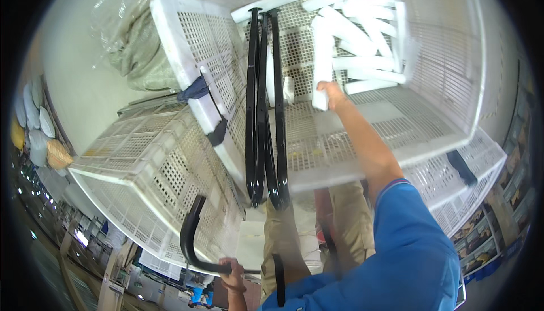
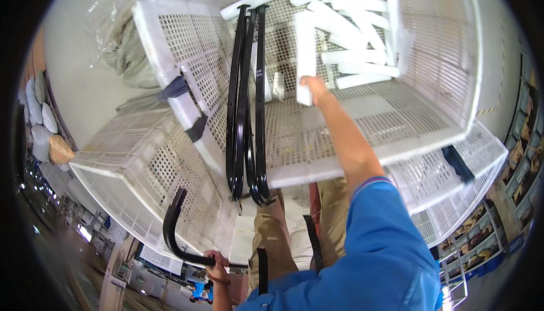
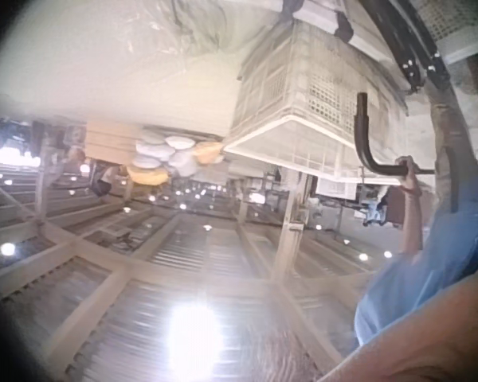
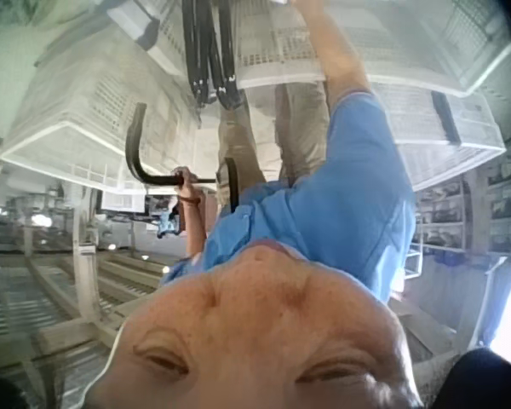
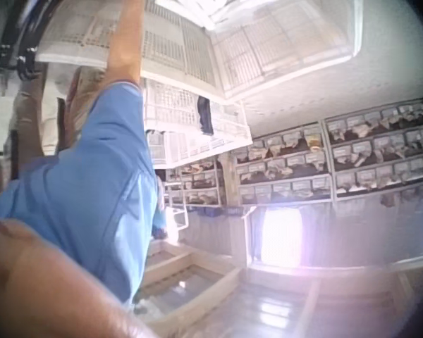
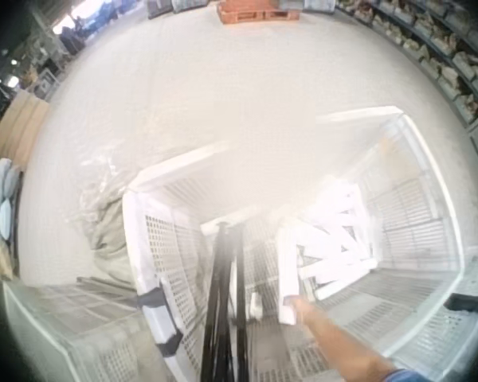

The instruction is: The person repeatedly picks black curved rods and white plastic caps from white baskets, wipes the rods with a cloth, and inserts the caps into the rod ends. The person places the assembled units into a basket and continues the cycle.

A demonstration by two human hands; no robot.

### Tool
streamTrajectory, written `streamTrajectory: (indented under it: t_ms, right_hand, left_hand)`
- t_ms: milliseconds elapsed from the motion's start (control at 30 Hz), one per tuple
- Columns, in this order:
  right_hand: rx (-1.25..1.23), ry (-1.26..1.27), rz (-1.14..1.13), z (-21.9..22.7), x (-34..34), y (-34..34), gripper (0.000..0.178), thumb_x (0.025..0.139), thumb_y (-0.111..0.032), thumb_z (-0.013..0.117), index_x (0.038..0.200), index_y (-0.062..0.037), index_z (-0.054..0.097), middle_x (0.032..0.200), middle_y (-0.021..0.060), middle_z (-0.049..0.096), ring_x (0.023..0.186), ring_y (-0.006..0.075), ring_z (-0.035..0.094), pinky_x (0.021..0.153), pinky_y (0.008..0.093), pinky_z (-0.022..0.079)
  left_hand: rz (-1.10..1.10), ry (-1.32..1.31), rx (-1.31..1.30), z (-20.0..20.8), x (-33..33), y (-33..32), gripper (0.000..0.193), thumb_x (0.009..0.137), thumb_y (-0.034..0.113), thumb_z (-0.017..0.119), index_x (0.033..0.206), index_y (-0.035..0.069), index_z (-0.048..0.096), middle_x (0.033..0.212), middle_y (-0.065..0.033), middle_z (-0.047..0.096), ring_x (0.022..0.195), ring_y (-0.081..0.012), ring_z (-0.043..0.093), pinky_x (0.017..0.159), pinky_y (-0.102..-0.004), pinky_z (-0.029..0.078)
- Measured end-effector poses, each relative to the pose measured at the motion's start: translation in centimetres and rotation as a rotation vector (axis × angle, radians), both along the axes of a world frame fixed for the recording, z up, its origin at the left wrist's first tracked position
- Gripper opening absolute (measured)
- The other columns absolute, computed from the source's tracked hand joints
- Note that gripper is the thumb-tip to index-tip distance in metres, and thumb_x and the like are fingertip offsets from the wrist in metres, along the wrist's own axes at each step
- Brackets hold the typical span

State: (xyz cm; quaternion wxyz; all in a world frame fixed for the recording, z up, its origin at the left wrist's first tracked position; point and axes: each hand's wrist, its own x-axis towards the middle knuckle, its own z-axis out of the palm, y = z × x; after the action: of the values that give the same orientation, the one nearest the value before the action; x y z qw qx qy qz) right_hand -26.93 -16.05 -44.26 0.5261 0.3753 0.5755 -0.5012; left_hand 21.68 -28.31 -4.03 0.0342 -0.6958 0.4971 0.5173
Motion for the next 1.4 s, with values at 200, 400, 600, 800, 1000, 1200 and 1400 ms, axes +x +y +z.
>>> streamTrajectory:
  t_ms: [200, 400, 600, 800, 1000, 1200, 1400]
  right_hand:
    - [-0.699, 0.211, -0.764, 20.9, -1.6, 2.7, 0.042, 0.079, -0.004, 0.060, 0.119, 0.0018, 0.048, 0.099, 0.0172, 0.061, 0.093, 0.0300, 0.061, 0.096, 0.0493, 0.050]
    - [-0.789, 0.078, -1.148, 34.1, 2.7, 0.3, 0.022, 0.090, -0.022, 0.064, 0.094, -0.0017, 0.057, 0.084, 0.0137, 0.061, 0.082, 0.0290, 0.060, 0.098, 0.0513, 0.048]
    - [-0.889, 0.082, -1.263, 45.7, 4.7, -0.4, 0.024, 0.092, -0.025, 0.063, 0.094, -0.0026, 0.055, 0.083, 0.0126, 0.059, 0.082, 0.0285, 0.060, 0.094, 0.0539, 0.050]
    - [-0.849, 0.062, -1.135, 55.9, 10.5, -5.0, 0.024, 0.090, -0.023, 0.066, 0.093, -0.0045, 0.052, 0.079, 0.0103, 0.055, 0.075, 0.0246, 0.058, 0.083, 0.0501, 0.055]
    - [-0.799, 0.413, -0.497, 65.6, 16.1, -7.0, 0.034, 0.092, -0.037, 0.066, 0.103, -0.0065, 0.056, 0.087, 0.0058, 0.061, 0.077, 0.0182, 0.061, 0.075, 0.0329, 0.053]
    - [0.428, 2.269, 0.498, 73.3, 13.5, 4.5, 0.081, 0.065, -0.036, 0.085, 0.133, -0.0100, 0.049, 0.129, 0.0128, 0.051, 0.122, 0.0300, 0.048, 0.105, 0.0455, 0.034]
    - [0.646, 2.573, 0.650, 75.7, 8.7, 6.2, 0.077, 0.059, -0.015, 0.079, 0.131, -0.0095, 0.053, 0.099, 0.0109, 0.063, 0.090, 0.0308, 0.063, 0.082, 0.0398, 0.050]
  left_hand:
    - [-0.110, 0.209, 0.143, 4.6, -6.6, -4.0, 0.017, 0.088, 0.006, 0.066, 0.094, 0.009, 0.051, 0.066, 0.0013, 0.046, 0.047, -0.0082, 0.041, 0.043, -0.0240, 0.035]
    - [-0.403, 0.424, 0.062, 9.7, -10.0, -3.8, 0.015, 0.086, 0.003, 0.067, 0.090, 0.006, 0.053, 0.065, 0.0001, 0.050, 0.046, -0.0082, 0.046, 0.042, -0.0227, 0.038]
    - [-0.541, 0.403, 0.032, 13.5, -10.9, -4.1, 0.016, 0.081, 0.008, 0.077, 0.088, 0.006, 0.063, 0.067, 0.0054, 0.056, 0.057, -0.0042, 0.052, 0.051, -0.0211, 0.041]
    - [-0.799, 0.356, -0.252, 14.0, -12.1, -2.7, 0.025, 0.080, 0.021, 0.080, 0.087, 0.001, 0.066, 0.074, -0.0048, 0.067, 0.067, -0.0099, 0.062, 0.063, -0.0279, 0.051]
    - [-0.639, 0.614, -0.317, 17.9, -13.2, -2.8, 0.020, 0.082, 0.015, 0.079, 0.079, 0.005, 0.062, 0.066, 0.0022, 0.059, 0.063, -0.0051, 0.054, 0.058, -0.0243, 0.045]
    - [-0.645, 0.676, 0.238, 29.9, -13.8, -8.2, 0.020, 0.087, 0.019, 0.073, 0.086, 0.006, 0.057, 0.056, 0.0031, 0.048, 0.042, -0.0053, 0.042, 0.038, -0.0226, 0.034]
    - [-0.739, 0.767, 0.518, 37.0, -12.1, -5.8, 0.021, 0.090, 0.020, 0.069, 0.087, 0.007, 0.053, 0.054, 0.0028, 0.044, 0.039, -0.0065, 0.039, 0.037, -0.0236, 0.034]
